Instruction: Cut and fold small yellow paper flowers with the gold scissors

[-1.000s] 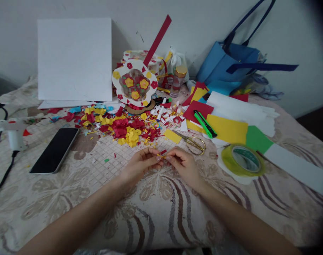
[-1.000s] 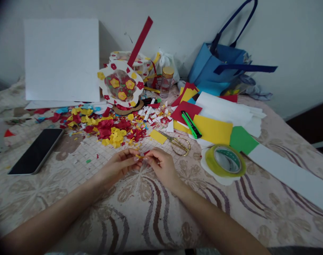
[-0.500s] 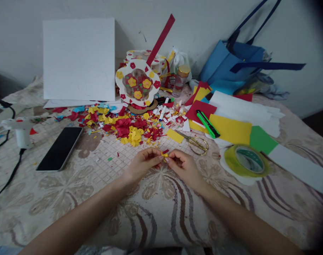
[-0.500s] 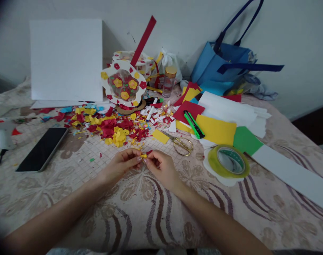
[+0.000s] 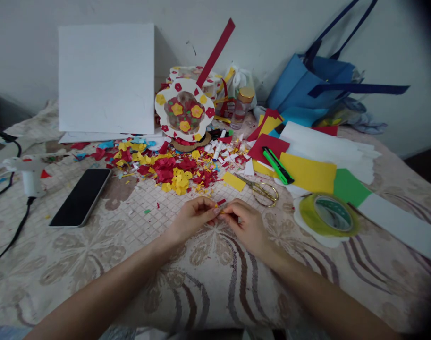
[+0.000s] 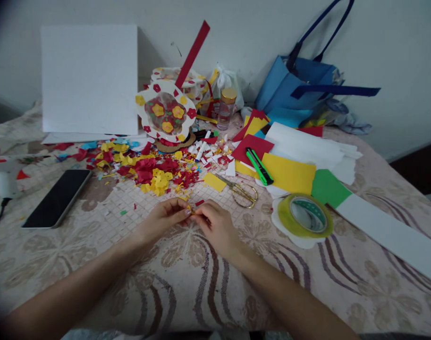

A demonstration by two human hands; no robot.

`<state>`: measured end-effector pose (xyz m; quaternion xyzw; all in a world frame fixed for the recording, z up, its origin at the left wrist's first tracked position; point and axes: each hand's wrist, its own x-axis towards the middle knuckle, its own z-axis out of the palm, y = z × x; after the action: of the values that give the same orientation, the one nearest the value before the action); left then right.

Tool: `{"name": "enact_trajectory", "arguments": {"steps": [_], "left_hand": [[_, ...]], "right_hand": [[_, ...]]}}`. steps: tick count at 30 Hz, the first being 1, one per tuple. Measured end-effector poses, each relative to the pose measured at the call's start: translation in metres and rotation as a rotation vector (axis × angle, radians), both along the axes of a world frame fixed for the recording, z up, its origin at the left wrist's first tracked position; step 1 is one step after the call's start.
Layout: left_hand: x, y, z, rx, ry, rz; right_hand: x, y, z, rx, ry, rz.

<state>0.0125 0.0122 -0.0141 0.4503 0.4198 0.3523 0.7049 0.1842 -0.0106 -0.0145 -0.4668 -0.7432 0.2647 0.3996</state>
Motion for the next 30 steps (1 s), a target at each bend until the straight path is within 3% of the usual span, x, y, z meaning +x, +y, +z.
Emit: {"name": "enact_trajectory", "arguments": {"steps": [3,8,15,17,20,25,27,30], "left_hand": [[-0.002,0.001,0.004,-0.072,-0.054,-0.049],[-0.005,0.006,0.008,-0.112,-0.045,-0.099],[-0.007,0.006,0.01,-0.104,-0.049,-0.186],[-0.008,0.007,0.011,-0.081,-0.017,-0.17],[-0.016,0.015,0.013,-0.009,0.047,-0.081],[-0.048,0.044,0.024,0.161,0.182,0.245],[-0.063,0.057,0.024,0.216,0.288,0.357],[-0.078,0.071,0.017,0.319,0.46,0.425]], "right_hand": [[0.002,0.002,0.002,-0.147,0.103,0.0],[0.001,0.006,0.001,-0.574,0.354,-0.006],[-0.007,0.005,-0.005,-0.863,0.625,0.072],[-0.006,0.005,-0.004,-0.818,0.565,0.043],[0.002,0.008,-0.001,-0.586,0.321,-0.022],[0.022,0.028,-0.001,-0.105,-0.142,-0.147],[0.028,0.04,-0.002,0.025,-0.371,-0.184],[0.03,0.054,-0.003,0.142,-0.716,-0.228]]}}
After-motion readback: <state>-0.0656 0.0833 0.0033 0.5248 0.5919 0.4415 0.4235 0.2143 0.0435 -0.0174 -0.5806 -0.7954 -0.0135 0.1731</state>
